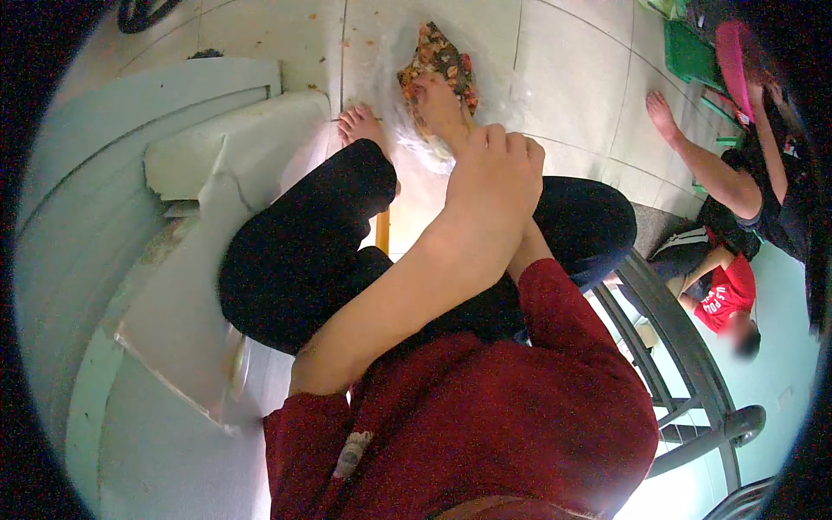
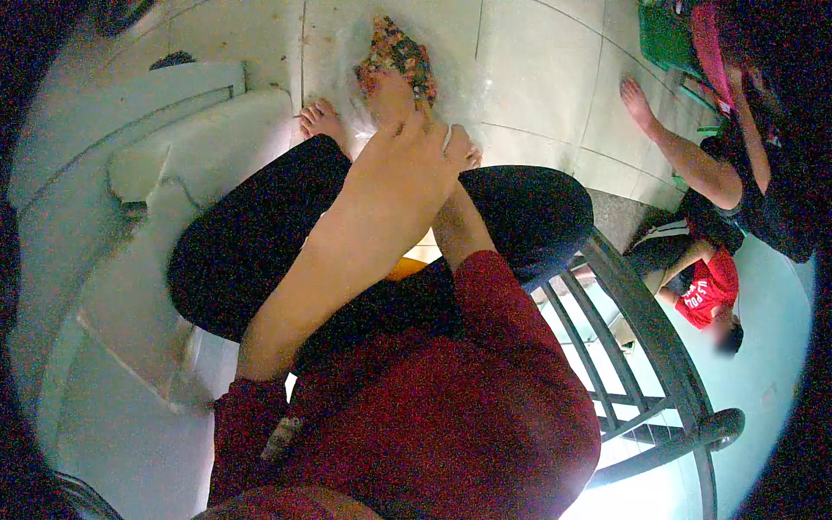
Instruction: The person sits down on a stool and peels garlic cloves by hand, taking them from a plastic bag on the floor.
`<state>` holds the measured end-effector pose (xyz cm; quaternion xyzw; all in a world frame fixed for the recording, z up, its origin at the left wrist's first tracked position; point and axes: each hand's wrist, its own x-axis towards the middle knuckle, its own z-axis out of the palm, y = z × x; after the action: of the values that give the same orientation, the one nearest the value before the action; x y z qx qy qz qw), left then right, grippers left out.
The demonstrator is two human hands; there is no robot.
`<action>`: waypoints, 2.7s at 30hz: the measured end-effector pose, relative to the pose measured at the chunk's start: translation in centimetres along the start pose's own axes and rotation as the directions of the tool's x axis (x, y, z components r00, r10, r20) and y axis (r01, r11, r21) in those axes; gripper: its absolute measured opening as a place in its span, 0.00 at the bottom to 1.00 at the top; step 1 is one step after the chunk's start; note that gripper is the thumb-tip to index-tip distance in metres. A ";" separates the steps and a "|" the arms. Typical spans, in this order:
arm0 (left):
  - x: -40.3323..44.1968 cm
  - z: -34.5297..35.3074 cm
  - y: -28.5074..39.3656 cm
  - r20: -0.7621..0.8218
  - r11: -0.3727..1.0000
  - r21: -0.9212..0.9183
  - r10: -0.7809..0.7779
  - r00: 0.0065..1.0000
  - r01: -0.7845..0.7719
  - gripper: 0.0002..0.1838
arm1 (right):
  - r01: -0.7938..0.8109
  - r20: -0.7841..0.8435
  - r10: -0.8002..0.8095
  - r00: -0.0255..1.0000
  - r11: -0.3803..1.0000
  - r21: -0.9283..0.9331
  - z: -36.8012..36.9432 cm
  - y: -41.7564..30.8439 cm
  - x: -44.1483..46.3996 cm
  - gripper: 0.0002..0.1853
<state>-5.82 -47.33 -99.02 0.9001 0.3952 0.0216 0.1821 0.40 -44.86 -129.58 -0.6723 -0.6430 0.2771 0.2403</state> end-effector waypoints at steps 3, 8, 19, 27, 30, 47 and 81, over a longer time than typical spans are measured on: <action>0.0 0.2 0.1 -0.026 0.999 -0.052 -0.017 1.000 0.016 0.15 | -0.040 -0.120 0.031 0.992 0.997 -0.068 -0.5 2.3 0.6 0.13; 0.0 0.0 0.1 -0.002 0.997 -0.075 -0.034 0.999 0.034 0.15 | -0.056 -0.270 -0.043 0.962 0.935 -0.349 -0.7 4.3 1.8 0.13; 0.2 0.1 0.0 -0.004 0.999 -0.012 -0.040 0.999 0.040 0.15 | -0.206 -0.126 0.182 0.975 0.954 -0.218 -1.9 6.2 3.4 0.10; 0.5 8.4 0.8 0.166 0.985 0.173 -0.031 0.986 0.002 0.18 | 0.033 -0.024 -0.046 0.999 0.915 -0.403 1.2 3.3 3.4 0.19; 0.4 7.3 0.2 0.178 0.943 0.331 -0.031 0.984 -0.030 0.20 | -0.144 0.020 0.165 0.986 0.908 -0.394 3.3 2.6 3.6 0.25; 0.7 -0.2 -0.2 -0.012 0.997 -0.020 -0.078 0.997 0.078 0.20 | -0.218 -0.129 0.201 0.971 0.967 -0.134 3.4 5.4 4.3 0.18; 0.2 -7.9 -3.4 -0.367 0.713 -0.690 -0.195 0.910 -0.125 0.11 | 0.307 -0.334 -0.150 0.931 0.817 0.488 -30.0 -18.1 -2.5 0.12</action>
<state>-9.52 -42.65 -92.86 0.7299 0.4039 0.3560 0.4212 7.56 -45.29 -95.24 -0.5283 -0.5769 0.3152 0.5373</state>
